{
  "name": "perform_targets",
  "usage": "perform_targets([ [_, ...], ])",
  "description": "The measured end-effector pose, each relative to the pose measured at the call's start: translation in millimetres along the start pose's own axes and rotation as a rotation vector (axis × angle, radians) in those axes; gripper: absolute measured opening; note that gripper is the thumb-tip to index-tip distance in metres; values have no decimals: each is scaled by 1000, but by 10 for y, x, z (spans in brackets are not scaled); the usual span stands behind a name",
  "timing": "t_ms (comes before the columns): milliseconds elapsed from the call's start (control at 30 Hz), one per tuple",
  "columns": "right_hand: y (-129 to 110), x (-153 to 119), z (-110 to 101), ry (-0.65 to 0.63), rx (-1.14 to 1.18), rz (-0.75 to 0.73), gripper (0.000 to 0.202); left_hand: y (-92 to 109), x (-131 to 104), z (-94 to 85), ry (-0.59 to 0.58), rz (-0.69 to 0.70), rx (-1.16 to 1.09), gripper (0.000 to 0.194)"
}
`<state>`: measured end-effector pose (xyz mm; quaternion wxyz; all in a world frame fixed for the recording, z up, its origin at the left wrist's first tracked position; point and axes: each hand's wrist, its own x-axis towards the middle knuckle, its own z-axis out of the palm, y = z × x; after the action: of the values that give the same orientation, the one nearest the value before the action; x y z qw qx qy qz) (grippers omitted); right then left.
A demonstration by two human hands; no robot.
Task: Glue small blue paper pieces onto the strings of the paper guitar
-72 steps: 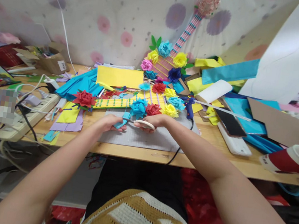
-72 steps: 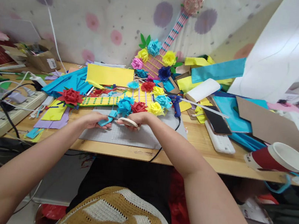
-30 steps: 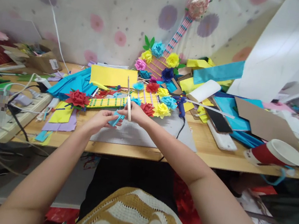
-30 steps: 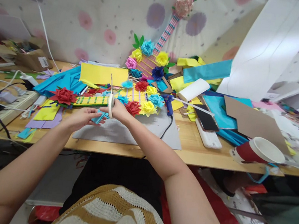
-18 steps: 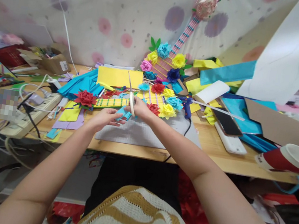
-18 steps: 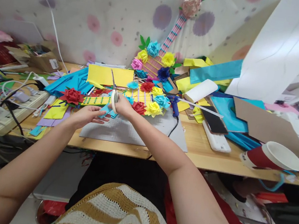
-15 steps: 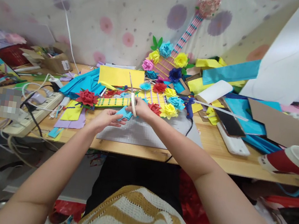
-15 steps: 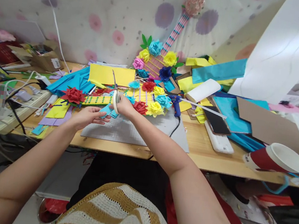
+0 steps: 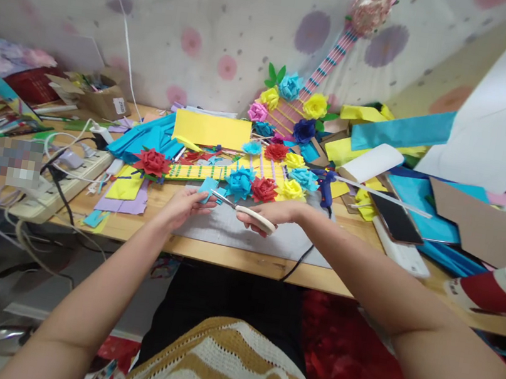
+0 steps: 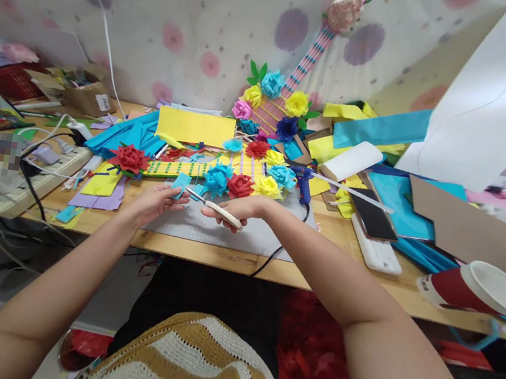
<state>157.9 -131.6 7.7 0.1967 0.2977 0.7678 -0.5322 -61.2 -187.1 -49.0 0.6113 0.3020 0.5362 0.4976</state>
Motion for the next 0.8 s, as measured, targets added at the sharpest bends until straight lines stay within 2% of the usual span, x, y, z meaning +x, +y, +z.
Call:
perform_targets([
  [233, 126, 241, -40, -23, 5, -34, 57, -50, 38, 47, -23, -64, 34, 10],
  [433, 96, 212, -40, 12, 5, -5, 58, -35, 56, 42, -31, -126, 29, 5],
  [800, 12, 252, -13, 91, -49, 38, 66, 10, 52, -12, -31, -180, 6, 12],
])
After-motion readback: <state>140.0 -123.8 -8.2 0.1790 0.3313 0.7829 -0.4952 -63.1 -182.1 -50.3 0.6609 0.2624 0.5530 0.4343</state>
